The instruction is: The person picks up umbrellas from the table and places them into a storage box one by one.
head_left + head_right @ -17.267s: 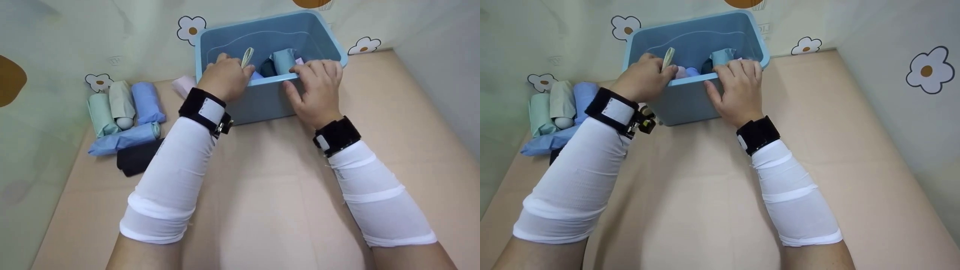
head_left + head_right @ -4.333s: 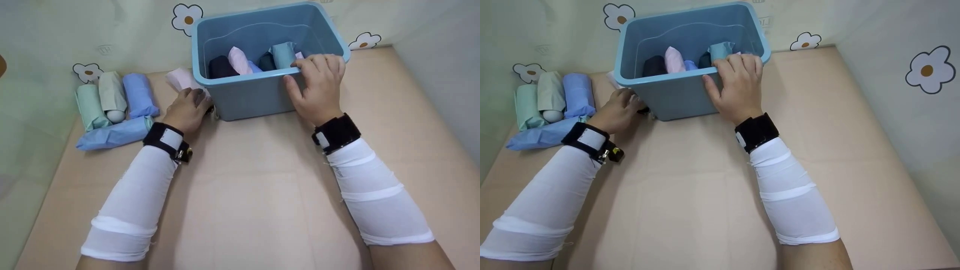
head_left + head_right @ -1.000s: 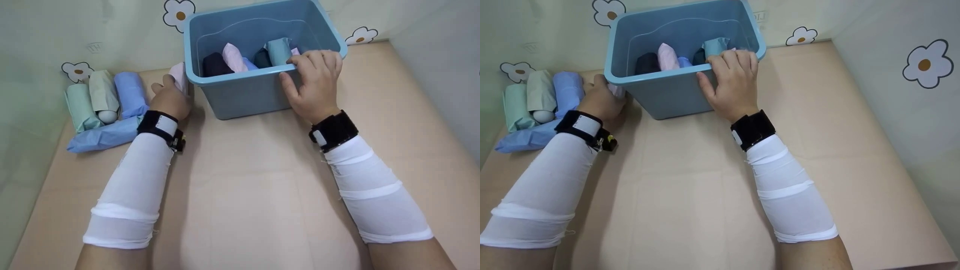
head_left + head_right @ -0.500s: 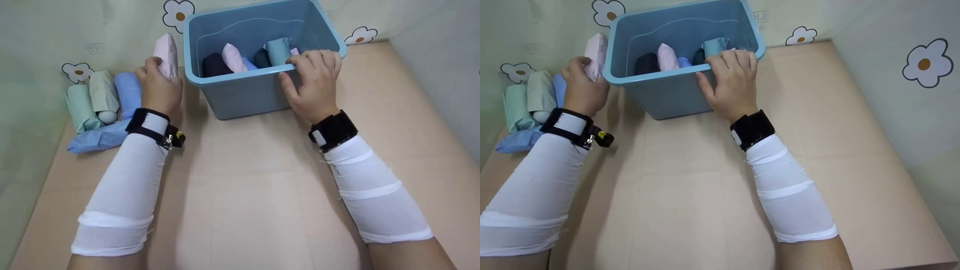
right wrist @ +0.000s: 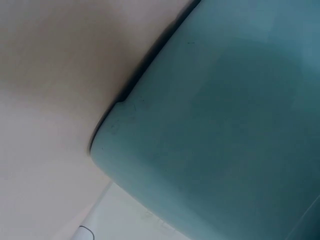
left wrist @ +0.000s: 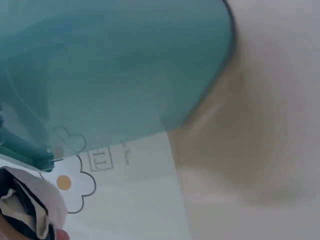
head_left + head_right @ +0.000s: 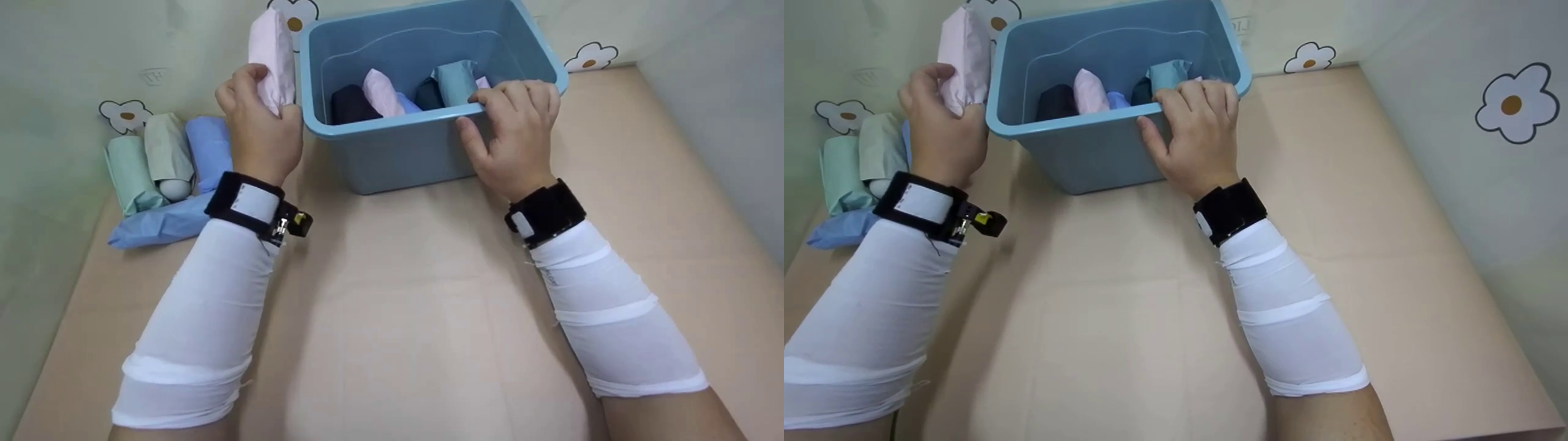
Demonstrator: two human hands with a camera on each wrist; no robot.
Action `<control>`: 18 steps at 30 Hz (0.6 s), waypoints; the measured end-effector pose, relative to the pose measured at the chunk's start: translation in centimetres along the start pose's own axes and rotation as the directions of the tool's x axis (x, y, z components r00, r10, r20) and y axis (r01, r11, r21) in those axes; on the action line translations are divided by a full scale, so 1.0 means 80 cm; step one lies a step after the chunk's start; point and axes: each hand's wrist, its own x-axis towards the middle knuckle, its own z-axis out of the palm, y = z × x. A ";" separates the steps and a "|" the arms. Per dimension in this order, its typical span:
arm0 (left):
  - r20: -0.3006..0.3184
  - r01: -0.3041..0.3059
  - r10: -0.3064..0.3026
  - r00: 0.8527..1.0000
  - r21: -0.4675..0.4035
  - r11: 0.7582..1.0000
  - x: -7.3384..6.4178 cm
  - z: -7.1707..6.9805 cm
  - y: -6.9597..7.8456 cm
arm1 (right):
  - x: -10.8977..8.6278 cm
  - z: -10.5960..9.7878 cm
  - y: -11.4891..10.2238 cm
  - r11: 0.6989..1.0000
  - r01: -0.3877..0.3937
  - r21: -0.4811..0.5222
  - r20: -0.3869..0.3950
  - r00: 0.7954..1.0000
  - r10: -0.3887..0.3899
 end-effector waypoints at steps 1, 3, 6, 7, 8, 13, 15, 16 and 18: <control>-0.008 -0.002 0.002 1.000 -0.020 1.000 0.000 -0.001 0.001 | 0.000 0.000 0.000 1.000 -0.002 -0.002 0.003 1.000 0.002; -0.020 -0.009 0.008 1.000 -0.060 0.998 -0.001 -0.003 0.004 | 0.000 -0.001 0.000 1.000 -0.004 -0.004 0.007 1.000 0.004; -0.033 -0.041 0.039 0.999 -0.076 0.996 -0.004 -0.006 0.011 | 0.000 -0.001 0.000 1.000 -0.006 -0.006 0.013 1.000 0.006; -0.039 -0.058 0.055 0.998 -0.078 0.995 -0.005 -0.007 0.013 | 0.000 -0.001 0.000 1.000 -0.006 -0.007 0.015 1.000 0.006; -0.044 -0.077 0.073 0.996 -0.080 0.994 -0.006 -0.008 0.016 | 0.000 -0.001 0.000 1.000 -0.006 -0.007 0.015 1.000 0.006; -0.012 -0.157 0.157 0.988 -0.074 0.985 -0.013 -0.007 0.037 | 0.000 -0.002 0.002 1.000 -0.006 -0.013 0.009 1.000 0.006; 0.019 -0.189 0.191 0.981 -0.070 0.980 -0.016 -0.005 0.045 | 0.000 -0.001 0.002 1.000 -0.007 -0.014 0.010 1.000 0.007; 0.034 -0.206 0.209 0.977 -0.060 0.977 -0.017 -0.003 0.048 | -0.001 -0.001 0.002 1.000 -0.007 -0.013 0.011 1.000 0.007; 0.053 -0.239 0.241 0.969 -0.040 0.970 -0.018 0.000 0.053 | -0.001 -0.001 0.001 1.000 -0.008 -0.013 0.015 1.000 0.008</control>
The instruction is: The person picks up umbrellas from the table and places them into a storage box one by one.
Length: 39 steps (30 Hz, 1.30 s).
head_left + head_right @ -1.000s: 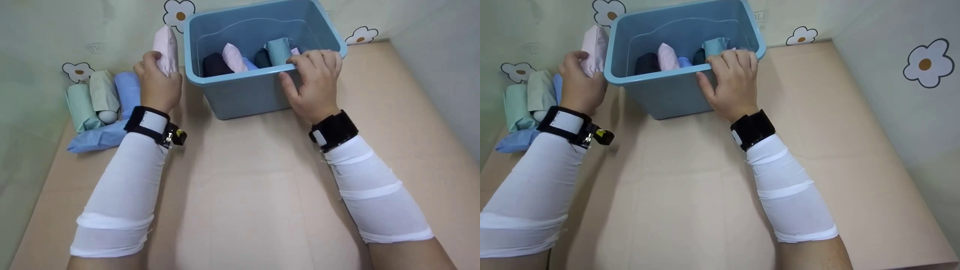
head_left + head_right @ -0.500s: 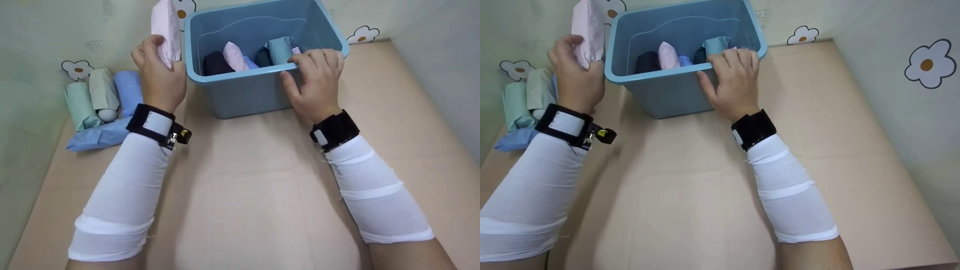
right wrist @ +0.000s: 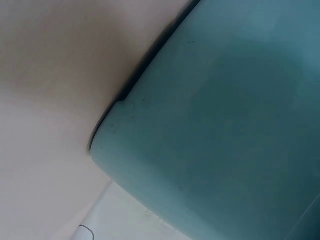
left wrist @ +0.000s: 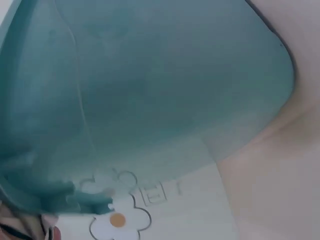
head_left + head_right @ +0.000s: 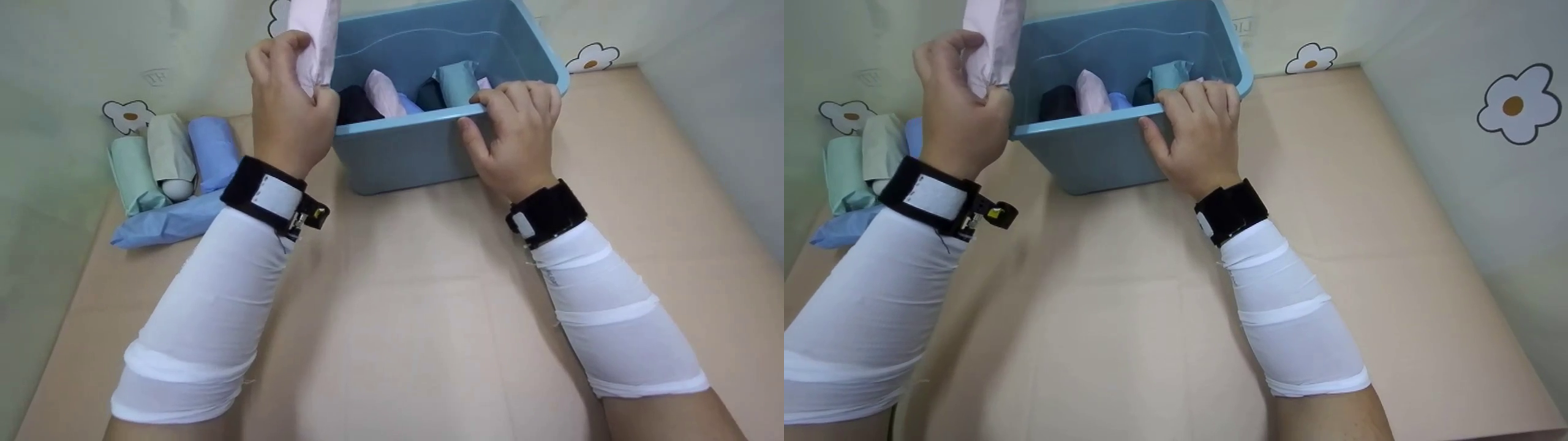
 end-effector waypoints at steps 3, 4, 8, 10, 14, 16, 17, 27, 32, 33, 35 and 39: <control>0.005 -0.028 0.028 1.000 0.034 0.999 0.002 0.003 0.005 | 0.000 0.000 0.000 1.000 0.000 0.003 -0.005 1.000 0.000; 0.003 -0.031 0.030 1.000 0.038 0.999 0.003 0.003 0.007 | 0.000 0.000 0.000 1.000 0.001 0.005 -0.007 1.000 -0.001; 0.000 -0.048 0.048 0.999 0.021 0.999 0.006 0.006 0.013 | 0.001 0.000 0.000 1.000 0.003 0.017 -0.020 1.000 -0.002; 0.014 -0.058 0.058 0.998 0.023 0.998 0.006 0.010 0.018 | 0.000 0.000 -0.001 1.000 0.001 0.017 -0.019 1.000 -0.001; 0.055 -0.073 0.069 0.996 0.076 0.994 0.009 0.020 0.028 | 0.000 0.001 -0.002 1.000 -0.002 0.016 -0.012 1.000 0.003; 0.080 -0.075 0.066 0.995 0.107 0.991 0.010 0.024 0.032 | 0.000 0.001 -0.002 1.000 -0.002 0.014 -0.008 1.000 0.002; 0.095 -0.072 0.061 0.994 0.123 0.990 0.011 0.026 0.033 | 0.001 0.002 -0.002 1.000 -0.001 0.014 -0.008 1.000 0.001; 0.258 -0.065 0.004 0.966 0.230 0.971 0.019 0.032 0.044 | 0.001 0.003 0.002 1.000 0.006 0.019 -0.013 1.000 -0.005; 0.318 -0.062 -0.022 0.948 0.253 0.965 0.022 0.035 0.049 | 0.000 0.003 0.005 1.000 0.006 0.013 -0.017 1.000 -0.006; 0.327 -0.062 -0.027 0.945 0.259 0.964 0.023 0.036 0.050 | 0.000 0.003 0.005 1.000 0.008 0.014 -0.021 1.000 -0.008; 0.343 -0.065 -0.031 0.939 0.264 0.962 0.023 0.037 0.051 | 0.000 0.003 0.006 1.000 0.011 0.015 -0.028 1.000 -0.011; 0.367 -0.072 -0.038 0.929 0.280 0.957 0.024 0.037 0.052 | 0.000 0.004 0.008 1.000 0.019 0.020 -0.034 0.999 -0.018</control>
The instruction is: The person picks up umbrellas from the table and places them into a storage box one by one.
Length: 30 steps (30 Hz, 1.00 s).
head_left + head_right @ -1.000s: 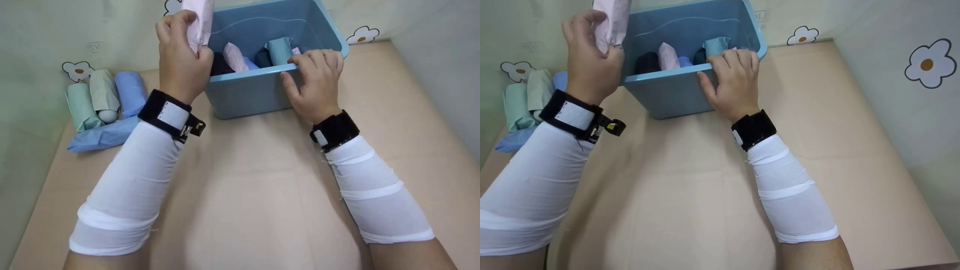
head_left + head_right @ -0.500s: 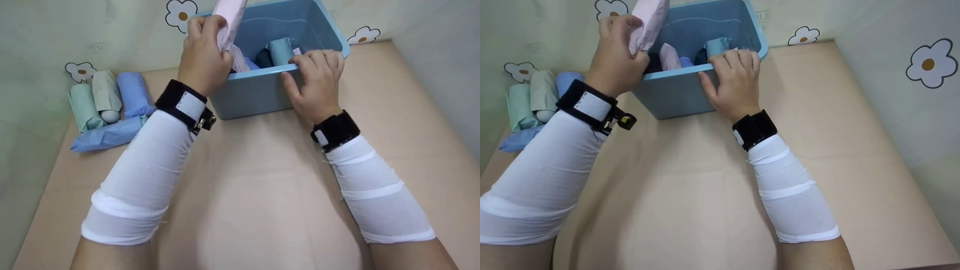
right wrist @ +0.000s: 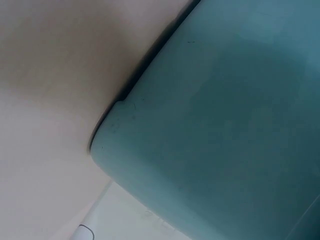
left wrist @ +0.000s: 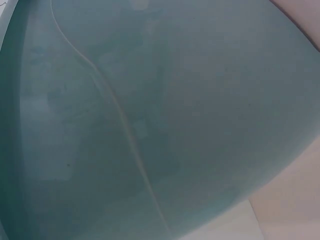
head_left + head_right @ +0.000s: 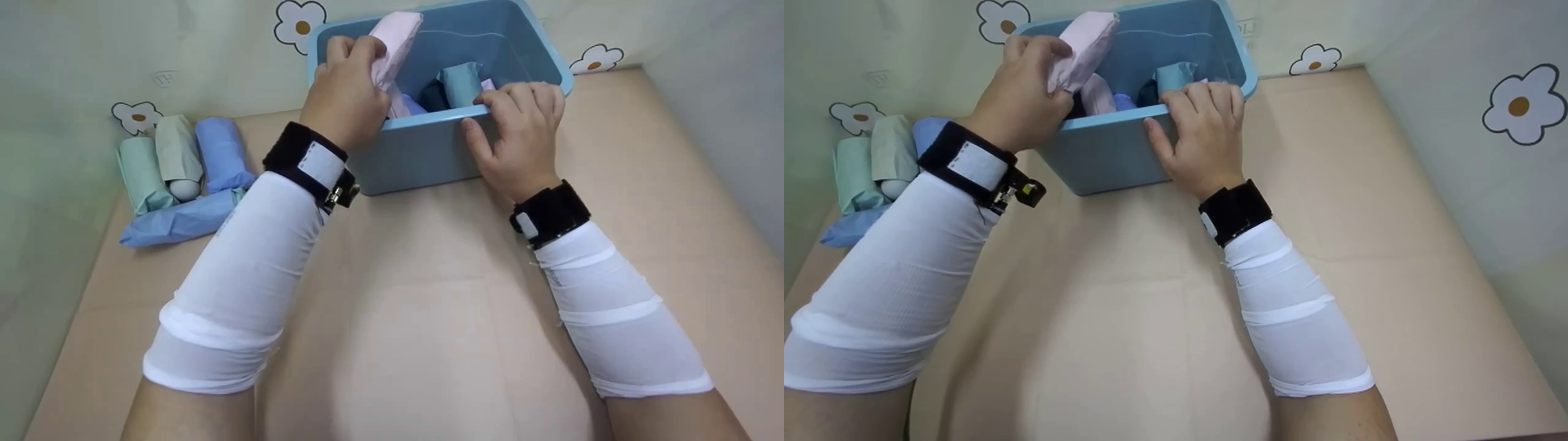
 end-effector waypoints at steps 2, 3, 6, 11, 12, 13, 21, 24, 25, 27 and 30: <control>0.011 0.001 -0.001 1.000 0.008 1.000 0.000 0.000 0.000 | 0.000 0.000 0.000 1.000 0.002 -0.003 0.004 1.000 -0.002; 0.016 0.001 -0.001 1.000 0.014 1.000 0.000 0.000 0.000 | -0.001 0.001 0.000 1.000 0.002 -0.003 0.004 1.000 -0.002; 0.022 0.001 -0.002 1.000 0.027 1.000 0.000 -0.001 0.000 | -0.001 0.001 -0.001 1.000 0.000 -0.006 0.007 1.000 0.000; 0.027 -0.002 0.001 1.000 0.038 0.999 -0.001 -0.003 -0.001 | 0.001 0.001 -0.003 1.000 -0.002 -0.004 0.012 1.000 0.002; 0.028 -0.001 0.000 1.000 0.038 0.999 -0.002 -0.003 -0.001 | 0.001 0.001 -0.004 1.000 -0.001 -0.003 0.014 1.000 0.001; 0.031 0.000 -0.002 1.000 0.038 0.999 -0.002 -0.004 -0.001 | 0.001 0.001 -0.004 1.000 0.000 -0.002 0.015 1.000 0.000; 0.088 0.025 -0.029 0.996 0.046 0.999 0.002 -0.005 0.005 | 0.001 0.000 -0.002 1.000 0.003 0.001 0.004 1.000 -0.003; 0.126 0.042 -0.050 0.991 0.063 0.997 0.004 -0.006 0.008 | 0.000 0.001 0.000 1.000 0.000 0.006 0.000 1.000 0.000; 0.140 0.048 -0.058 0.988 0.071 0.996 0.005 -0.006 0.008 | 0.000 0.001 0.000 1.000 0.000 0.009 -0.001 1.000 0.000; 0.166 0.055 -0.069 0.984 0.085 0.995 0.007 -0.007 0.010 | 0.000 0.001 0.000 1.000 -0.003 0.011 -0.001 1.000 0.003; 0.198 0.057 -0.076 0.977 0.099 0.993 0.010 -0.008 0.012 | 0.000 0.001 0.001 1.000 -0.006 0.008 0.004 1.000 0.006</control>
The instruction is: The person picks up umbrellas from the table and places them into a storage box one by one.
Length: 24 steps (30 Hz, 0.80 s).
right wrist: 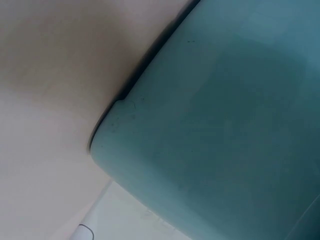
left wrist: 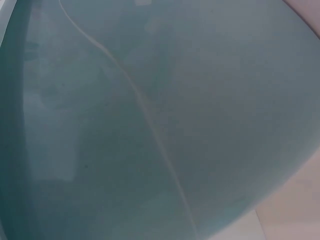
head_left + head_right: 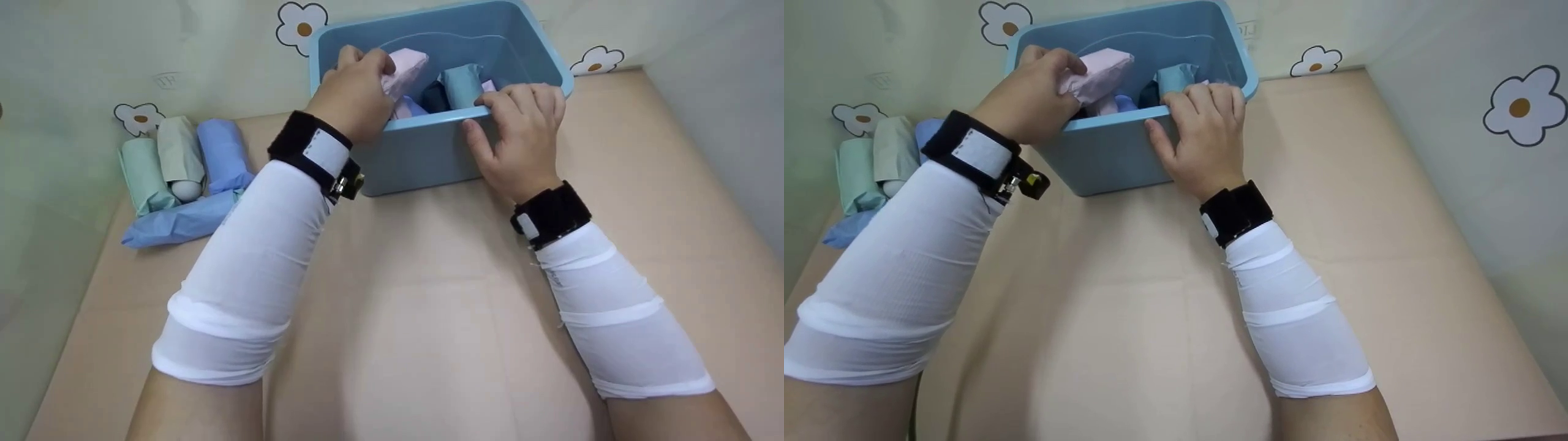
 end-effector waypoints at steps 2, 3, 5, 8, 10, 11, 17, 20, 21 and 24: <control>0.015 0.000 0.000 1.000 0.003 1.000 0.001 -0.001 0.001 | 0.000 0.000 0.000 1.000 -0.003 -0.002 0.006 1.000 0.003; 0.021 0.000 -0.001 1.000 0.004 1.000 0.002 -0.002 0.001 | 0.000 0.000 -0.001 1.000 -0.004 -0.004 0.008 1.000 0.004; 0.029 -0.001 0.001 1.000 0.009 1.000 0.002 -0.002 0.002 | 0.001 0.000 -0.001 1.000 -0.006 -0.005 0.010 1.000 0.006; 0.033 0.001 -0.001 0.999 0.009 1.000 0.002 -0.002 0.001 | 0.001 0.000 -0.001 1.000 -0.008 -0.003 0.009 1.000 0.008; 0.033 0.005 -0.005 0.999 0.005 1.000 0.002 -0.001 0.001 | 0.001 0.001 -0.002 1.000 -0.008 0.000 0.009 1.000 0.008; 0.031 0.007 -0.007 0.999 0.002 1.000 0.002 -0.001 0.001 | 0.001 0.001 -0.002 1.000 -0.007 0.000 0.009 1.000 0.007; 0.031 0.007 -0.007 1.000 0.002 1.000 0.002 -0.001 0.002 | 0.001 0.001 -0.001 1.000 -0.005 0.000 0.007 1.000 0.005; 0.039 0.005 -0.005 0.999 0.006 1.000 0.002 -0.001 0.003 | 0.001 0.000 -0.001 1.000 -0.005 -0.002 0.009 1.000 0.005; 0.043 0.006 -0.007 0.999 0.007 1.000 0.002 -0.001 0.003 | 0.001 0.000 -0.001 1.000 -0.004 -0.003 0.009 1.000 0.004; 0.058 0.003 -0.004 0.998 0.018 1.000 0.003 -0.002 0.003 | 0.000 0.000 -0.001 1.000 -0.001 -0.003 0.002 1.000 0.001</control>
